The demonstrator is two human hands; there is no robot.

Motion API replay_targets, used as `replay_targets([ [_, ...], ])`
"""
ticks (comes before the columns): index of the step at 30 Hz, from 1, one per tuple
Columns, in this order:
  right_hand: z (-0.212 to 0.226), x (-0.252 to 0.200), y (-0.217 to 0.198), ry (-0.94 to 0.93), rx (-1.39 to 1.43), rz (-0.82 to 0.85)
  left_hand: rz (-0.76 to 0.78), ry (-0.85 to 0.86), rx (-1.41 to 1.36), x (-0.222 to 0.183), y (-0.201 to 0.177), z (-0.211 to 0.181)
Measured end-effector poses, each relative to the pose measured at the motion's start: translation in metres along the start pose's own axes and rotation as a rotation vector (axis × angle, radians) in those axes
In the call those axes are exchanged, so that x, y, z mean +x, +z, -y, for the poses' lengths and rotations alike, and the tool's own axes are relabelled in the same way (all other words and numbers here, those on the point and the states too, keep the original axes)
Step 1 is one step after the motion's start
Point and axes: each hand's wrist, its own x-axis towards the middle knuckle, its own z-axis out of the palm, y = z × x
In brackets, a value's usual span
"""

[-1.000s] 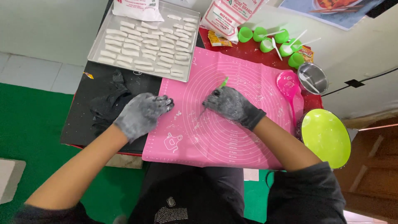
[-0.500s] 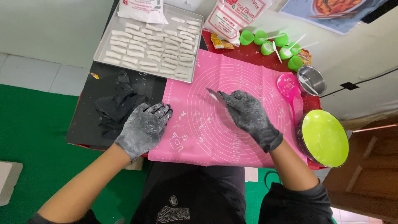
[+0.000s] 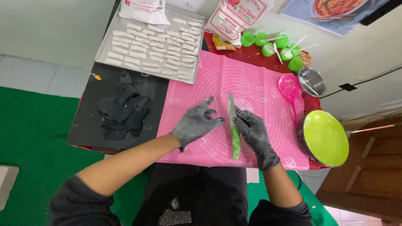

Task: Cutting dough strips into small pieces and arranging them on a metal tray.

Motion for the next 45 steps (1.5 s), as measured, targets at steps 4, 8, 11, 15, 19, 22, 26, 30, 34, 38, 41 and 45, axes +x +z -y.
replay_targets([
  [4, 0.006, -0.011, -0.003, 0.091, 0.118, -0.161, 0.048, -0.056, -0.104, 0.041, 0.056, -0.001],
  [8, 0.0, -0.02, -0.012, 0.178, 0.193, -0.227, -0.01, -0.079, -0.249, 0.075, 0.084, -0.009],
  [11, 0.012, -0.025, -0.013, 0.216, 0.229, -0.27, -0.06, -0.078, -0.267, 0.136, 0.146, 0.05],
  [15, 0.004, -0.038, -0.014, 0.236, 0.201, -0.286, -0.108, -0.071, -0.288, 0.115, 0.141, 0.015],
  [19, 0.014, -0.056, -0.007, 0.225, 0.186, -0.258, -0.164, -0.073, -0.301, 0.137, 0.151, 0.024],
  [22, 0.007, -0.06, -0.008, 0.197, 0.143, -0.297, -0.153, -0.109, -0.257, 0.148, 0.156, 0.027],
  [26, -0.007, -0.057, -0.012, 0.248, 0.121, -0.356, -0.138, -0.111, -0.244, 0.155, 0.142, 0.012],
  [30, -0.004, -0.059, -0.019, 0.219, 0.159, -0.379, -0.066, -0.111, -0.331, 0.118, 0.105, -0.03],
  [34, -0.005, -0.059, -0.021, 0.233, 0.175, -0.382, 0.01, -0.074, -0.255, 0.102, 0.102, -0.049],
  [38, -0.003, -0.059, -0.016, 0.236, 0.185, -0.369, 0.008, -0.029, -0.051, 0.106, 0.101, -0.046],
  [41, -0.002, -0.059, -0.021, 0.214, 0.119, -0.396, -0.009, 0.027, 0.072, 0.091, 0.073, -0.052],
  [45, -0.017, -0.059, -0.037, 0.18, -0.18, -0.413, -0.121, 0.289, 0.378, 0.1, 0.046, -0.008],
])
